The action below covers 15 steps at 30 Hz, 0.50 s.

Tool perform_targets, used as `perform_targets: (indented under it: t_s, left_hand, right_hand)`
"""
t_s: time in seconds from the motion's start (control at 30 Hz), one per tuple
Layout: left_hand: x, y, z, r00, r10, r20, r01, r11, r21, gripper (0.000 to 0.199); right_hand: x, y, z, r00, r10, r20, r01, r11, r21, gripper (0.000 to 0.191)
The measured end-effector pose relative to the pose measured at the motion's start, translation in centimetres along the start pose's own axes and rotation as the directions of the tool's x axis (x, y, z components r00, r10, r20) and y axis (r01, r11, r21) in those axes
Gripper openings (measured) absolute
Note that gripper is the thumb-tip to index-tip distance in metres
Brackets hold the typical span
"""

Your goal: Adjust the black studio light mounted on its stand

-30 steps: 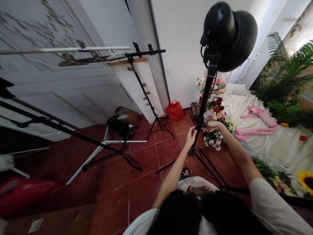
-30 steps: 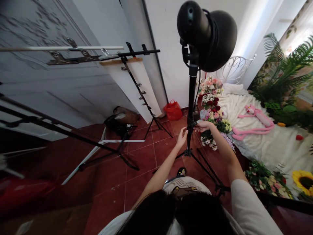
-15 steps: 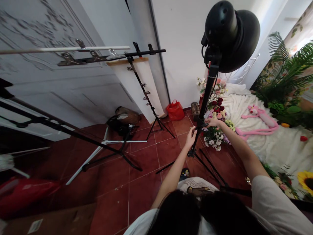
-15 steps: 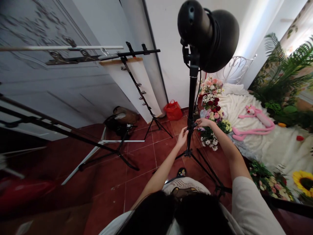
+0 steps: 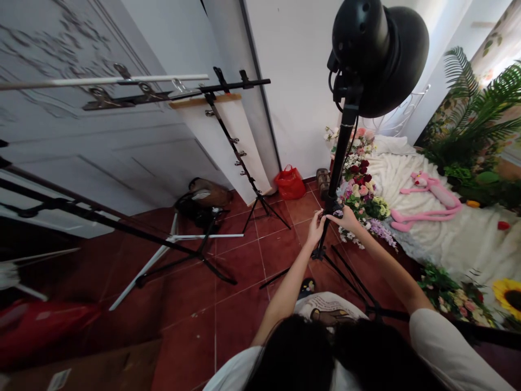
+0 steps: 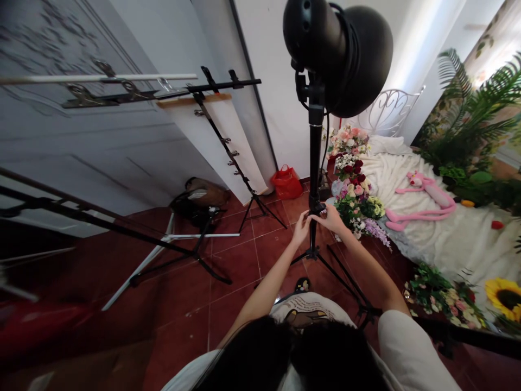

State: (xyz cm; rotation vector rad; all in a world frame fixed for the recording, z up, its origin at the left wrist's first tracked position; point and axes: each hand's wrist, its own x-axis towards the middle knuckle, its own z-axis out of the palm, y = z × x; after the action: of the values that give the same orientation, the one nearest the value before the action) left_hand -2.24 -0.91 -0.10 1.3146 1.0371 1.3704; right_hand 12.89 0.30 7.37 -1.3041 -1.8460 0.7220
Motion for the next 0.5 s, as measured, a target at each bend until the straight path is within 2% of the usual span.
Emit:
perform_targets:
  t_s: [0.1,0.2,0.33,0.5]
  left_hand:
    - [0.0,-0.1,0.0,1.0,-0.003,-0.016,0.003,1.0,0.019,0.045]
    - [-0.1,-0.1,0.0,1.0,0.003,-0.008,-0.003,0.999,0.038,0.044]
    - [0.0,0.2,0.1,1.0,0.007,-0.017,-0.006,0.999,0.039,0.045]
    - [0.4,0.1,0.4,1.0,0.018,0.007,-0.018,1.0,0.019,0.042]
  right_hand:
    - [-0.5,-0.8,2.5,0.973,0.173,-0.154,-0.166,0.985,0.057,0.026]
    - [-0.6,-1.2,4.0,0.942,0.22,-0.252,-0.181,0.969,0.168,0.023]
    - [0.0,-2.7,3.4,0.92,0.116,-0.375,-0.063,0.986,0.151,0.024]
    - [2.6,-7.4,0.0,0.876,-0.061,-0.478,0.089,0.995,0.036,0.032]
